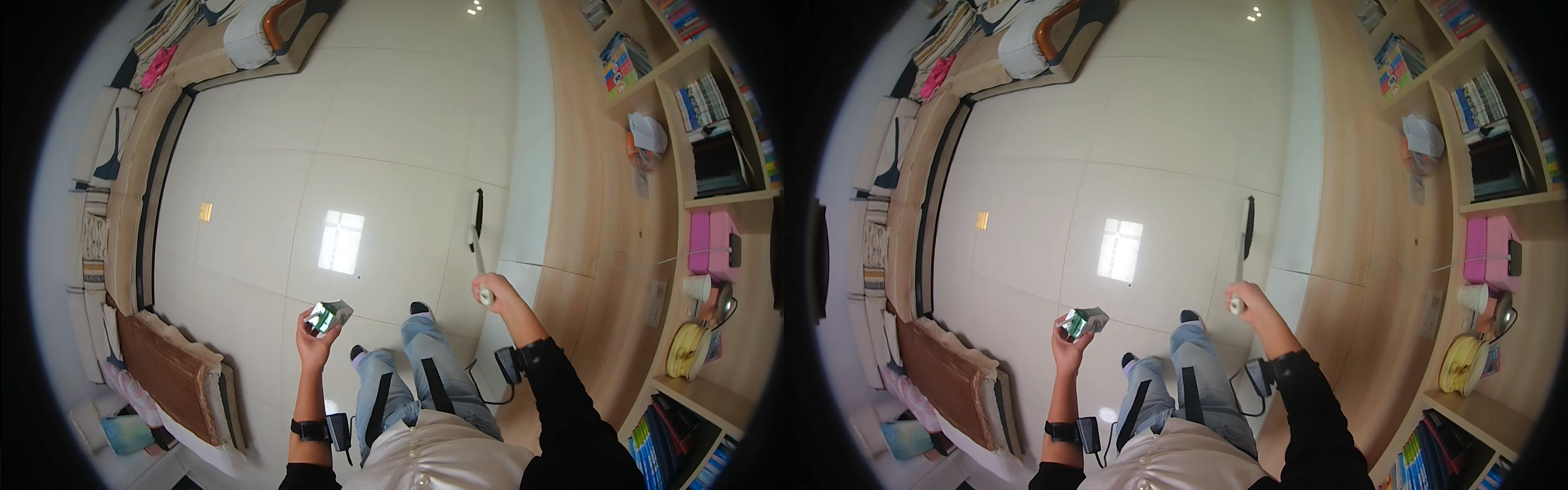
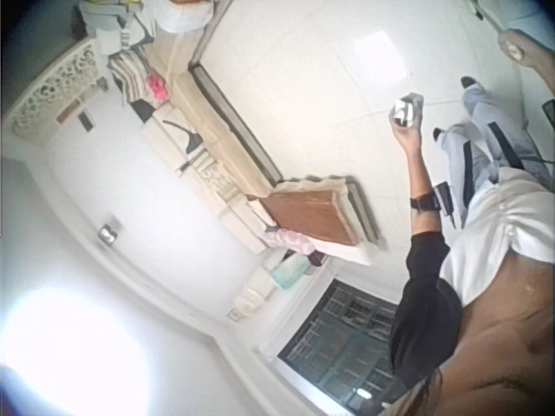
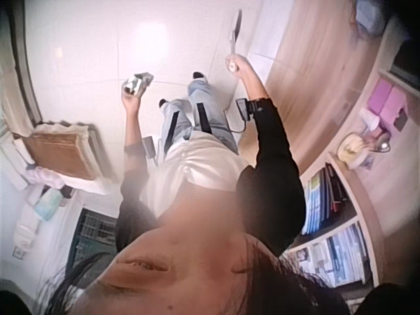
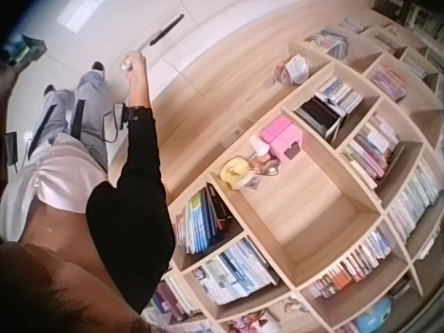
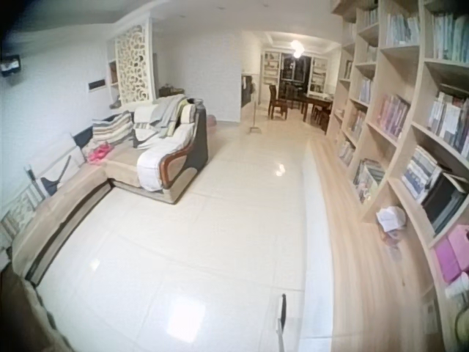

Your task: The person sweeps the tiled floor with a broom and dustpan, moving around furniture and collecting debris. They sweep under chairs and along walls, then gather the swept material into the dustpan.

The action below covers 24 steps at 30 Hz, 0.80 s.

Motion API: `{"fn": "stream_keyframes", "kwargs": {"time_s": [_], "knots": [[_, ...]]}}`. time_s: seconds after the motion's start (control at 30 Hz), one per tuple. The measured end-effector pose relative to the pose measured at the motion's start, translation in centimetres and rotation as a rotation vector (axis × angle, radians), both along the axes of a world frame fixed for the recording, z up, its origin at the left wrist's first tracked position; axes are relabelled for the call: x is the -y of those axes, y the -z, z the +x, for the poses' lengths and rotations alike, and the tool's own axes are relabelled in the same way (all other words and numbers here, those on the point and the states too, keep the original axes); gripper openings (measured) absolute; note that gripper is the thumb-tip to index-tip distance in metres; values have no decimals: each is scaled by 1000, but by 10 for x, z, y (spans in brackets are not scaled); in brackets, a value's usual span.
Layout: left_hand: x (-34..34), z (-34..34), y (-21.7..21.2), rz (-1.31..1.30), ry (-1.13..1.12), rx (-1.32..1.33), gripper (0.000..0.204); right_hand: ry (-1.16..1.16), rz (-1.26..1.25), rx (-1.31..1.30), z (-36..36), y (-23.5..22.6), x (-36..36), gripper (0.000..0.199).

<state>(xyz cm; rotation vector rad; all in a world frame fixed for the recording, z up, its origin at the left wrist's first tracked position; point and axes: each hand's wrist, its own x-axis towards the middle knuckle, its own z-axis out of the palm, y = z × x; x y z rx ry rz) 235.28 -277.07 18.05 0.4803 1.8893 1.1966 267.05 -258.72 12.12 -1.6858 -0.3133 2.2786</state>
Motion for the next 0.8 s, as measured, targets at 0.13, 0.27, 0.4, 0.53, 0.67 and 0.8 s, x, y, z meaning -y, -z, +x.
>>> {"fn": "stream_keyframes", "kwargs": {"time_s": [0.13,0.27,0.4,0.53,0.67,0.8], "knots": [[14,-2,-4,-11,-49,-9,50,144,-88,-322,-13,25,-35,10],[47,-6,-7,-14,-131,-34,50,-5,-82,-175,-6,22,-28,6],[95,-17,-12,-20,-218,-62,51,-348,9,88,-11,-10,16,8],[145,-27,-11,5,-321,-65,51,-348,-293,24,-29,-61,50,11],[208,-34,-9,16,-434,-78,51,-898,-93,20,-58,-87,117,11],[275,-24,-10,-13,-563,-106,50,-1053,-239,-46,-90,-78,165,13]]}}
